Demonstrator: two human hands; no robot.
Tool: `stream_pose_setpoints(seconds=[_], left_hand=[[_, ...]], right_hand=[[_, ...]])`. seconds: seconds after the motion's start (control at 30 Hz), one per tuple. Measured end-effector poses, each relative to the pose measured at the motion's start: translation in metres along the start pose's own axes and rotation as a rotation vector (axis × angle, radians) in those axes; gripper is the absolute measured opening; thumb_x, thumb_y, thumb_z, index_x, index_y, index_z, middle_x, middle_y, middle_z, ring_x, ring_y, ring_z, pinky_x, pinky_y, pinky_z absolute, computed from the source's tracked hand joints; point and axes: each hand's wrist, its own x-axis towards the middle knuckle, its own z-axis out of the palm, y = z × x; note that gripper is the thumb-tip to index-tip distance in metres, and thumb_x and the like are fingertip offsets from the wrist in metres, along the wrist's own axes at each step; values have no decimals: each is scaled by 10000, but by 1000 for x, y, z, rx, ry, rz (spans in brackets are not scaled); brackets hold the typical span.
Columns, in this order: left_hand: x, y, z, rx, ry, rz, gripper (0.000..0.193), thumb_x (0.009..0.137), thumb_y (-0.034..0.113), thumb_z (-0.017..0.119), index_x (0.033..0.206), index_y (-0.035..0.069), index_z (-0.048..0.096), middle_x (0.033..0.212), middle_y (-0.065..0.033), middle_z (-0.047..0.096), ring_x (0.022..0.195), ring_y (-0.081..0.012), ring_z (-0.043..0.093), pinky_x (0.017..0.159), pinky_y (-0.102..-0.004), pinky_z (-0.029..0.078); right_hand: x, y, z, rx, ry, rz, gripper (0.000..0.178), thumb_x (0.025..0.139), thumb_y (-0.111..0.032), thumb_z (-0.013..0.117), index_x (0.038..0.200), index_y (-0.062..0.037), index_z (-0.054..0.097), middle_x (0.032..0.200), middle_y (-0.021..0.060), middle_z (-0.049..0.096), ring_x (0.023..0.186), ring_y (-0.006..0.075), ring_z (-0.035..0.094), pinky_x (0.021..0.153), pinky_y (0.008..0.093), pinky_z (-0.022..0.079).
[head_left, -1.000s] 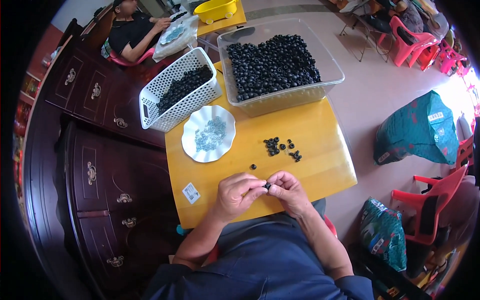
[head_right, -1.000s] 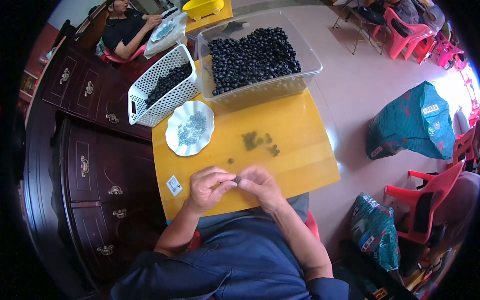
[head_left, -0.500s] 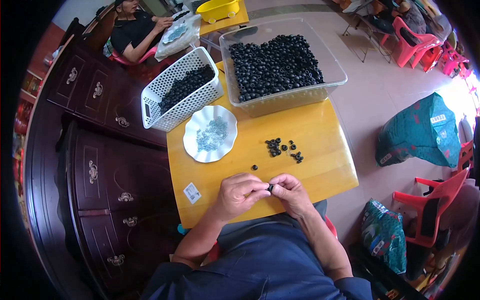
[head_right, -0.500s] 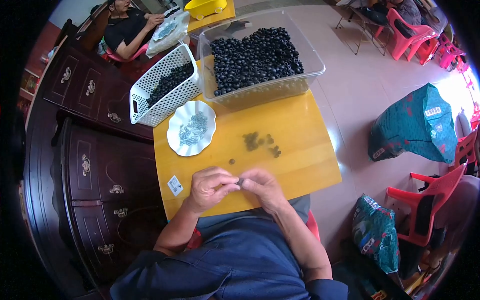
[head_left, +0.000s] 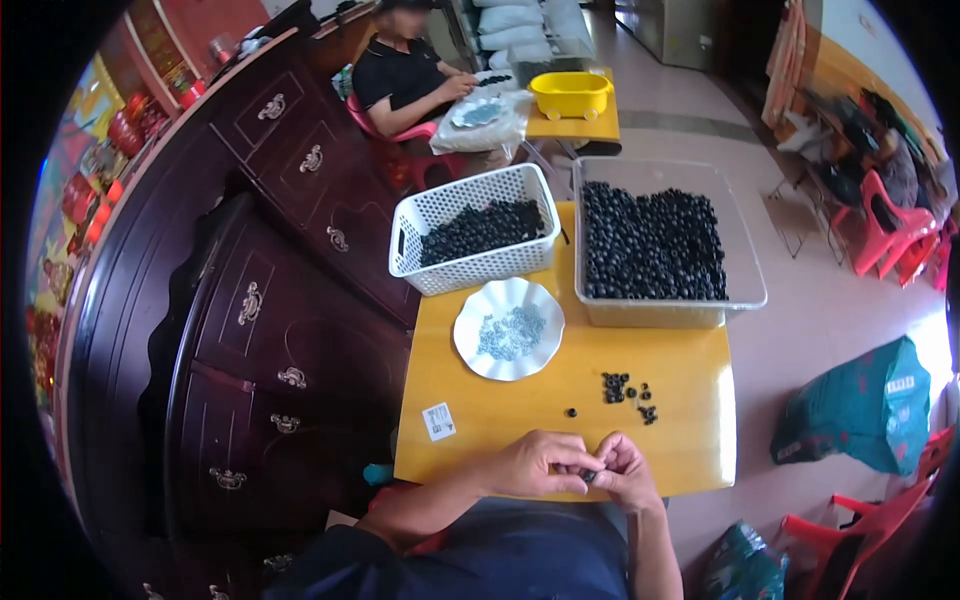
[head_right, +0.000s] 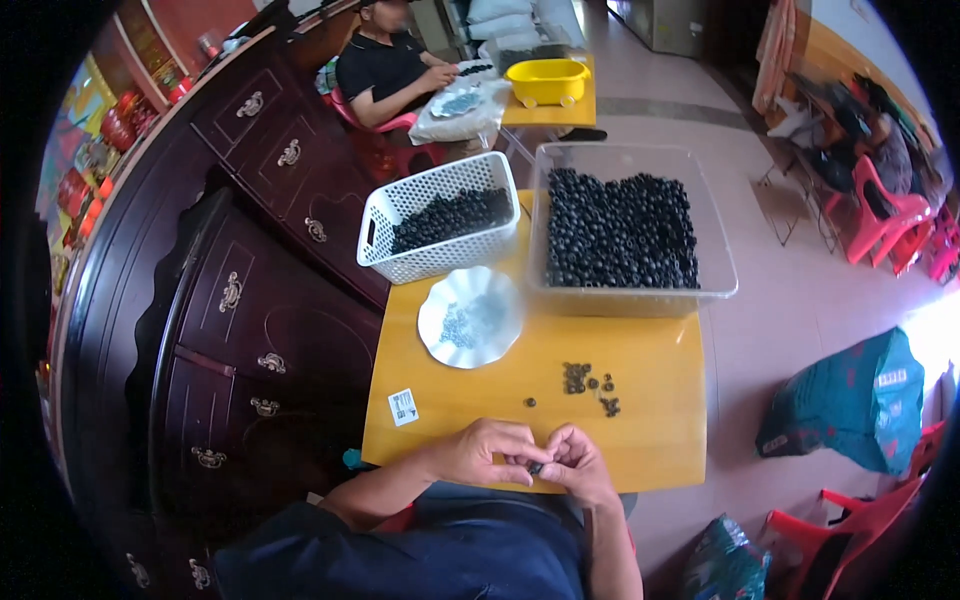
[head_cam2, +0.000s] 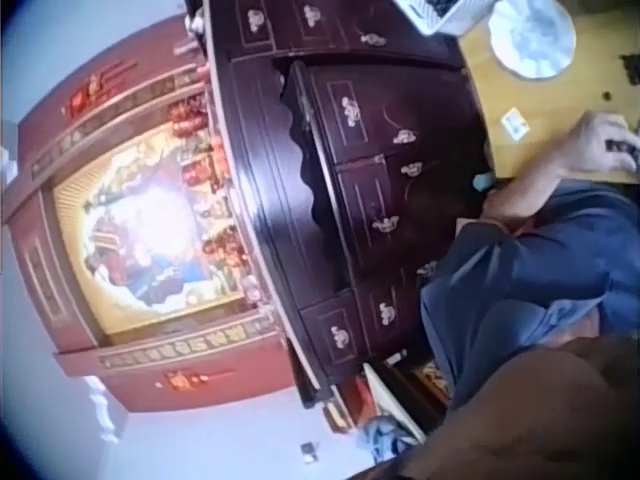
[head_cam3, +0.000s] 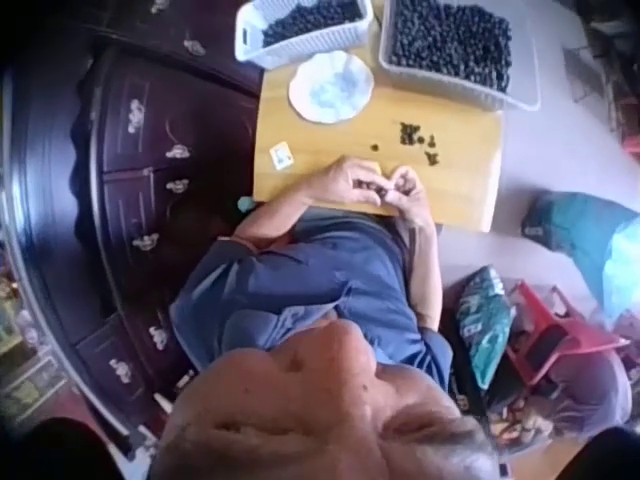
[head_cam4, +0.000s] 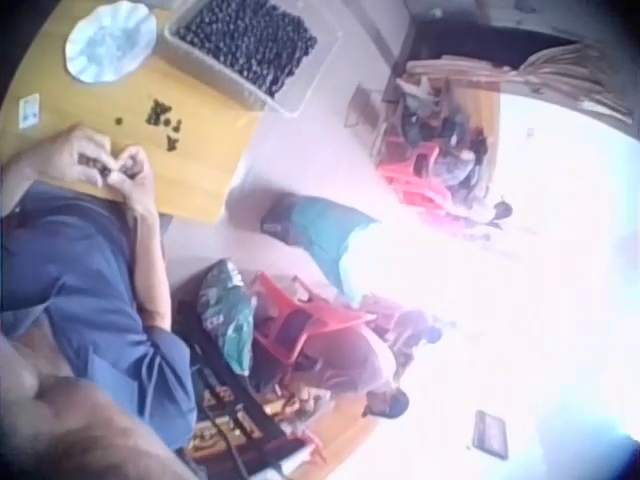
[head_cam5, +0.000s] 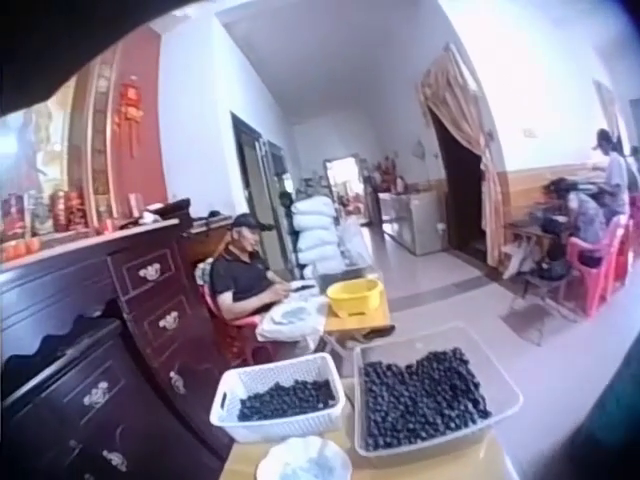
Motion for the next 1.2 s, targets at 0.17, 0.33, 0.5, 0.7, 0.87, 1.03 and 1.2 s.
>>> stream_pose_setpoints(seconds=[0.17, 0.33, 0.5, 0.7, 0.87, 1.03, 1.2], left_hand=[[-8, 0, 5, 24, 104, 47, 233, 865, 119, 827, 1071, 42, 751, 851, -56, 654, 713, -168, 653, 646, -303, 508], [-9, -1, 6, 44, 206, 103, 213, 852, 88, 823, 1045, 57, 740, 804, -57, 621, 670, -172, 607, 615, -317, 474], [-12, -5, 9, 35, 235, 140, 193, 854, 88, 822, 1019, 57, 726, 786, -51, 599, 666, -168, 597, 612, -313, 468], [-14, -7, 13, -2, 227, 118, 255, 860, 66, 828, 1101, 57, 746, 812, -45, 619, 687, -150, 598, 641, -293, 476], [-16, -9, 12, 17, 218, 131, 238, 861, 69, 828, 1084, 63, 743, 794, -36, 599, 687, -142, 590, 641, -294, 470], [-15, -8, 14, -11, 225, 127, 216, 867, 74, 825, 1061, 58, 731, 794, -38, 603, 683, -149, 595, 626, -299, 462], [-13, -7, 16, 27, 229, 116, 206, 870, 78, 823, 1050, 55, 727, 791, -39, 604, 675, -150, 593, 618, -304, 463]], right_hand=[[4, 7, 8, 63, -4, -24, 341, 830, -37, 857, 1028, -82, 582, 918, 26, 721, 847, 113, 695, 771, 252, 550], [8, 6, 17, 98, 17, -45, 330, 835, -66, 863, 1010, -79, 583, 920, 36, 727, 862, 123, 706, 778, 255, 552], [8, 2, 23, 124, 0, -9, 346, 813, -88, 885, 998, -79, 593, 905, 29, 722, 847, 119, 698, 773, 255, 550], [7, 2, 19, 108, 10, 10, 354, 796, -107, 899, 988, -82, 602, 897, 29, 721, 825, 117, 692, 751, 253, 547], [7, -1, 23, 102, 0, 33, 348, 796, -101, 898, 986, -82, 607, 893, 27, 720, 818, 113, 689, 746, 252, 546], [7, -2, 21, 118, -17, 46, 342, 799, -96, 895, 988, -81, 610, 891, 22, 717, 807, 106, 680, 739, 250, 542], [6, -3, 15, 92, -26, 67, 334, 810, -87, 885, 1006, -74, 615, 901, 21, 712, 807, 102, 662, 742, 245, 528]])
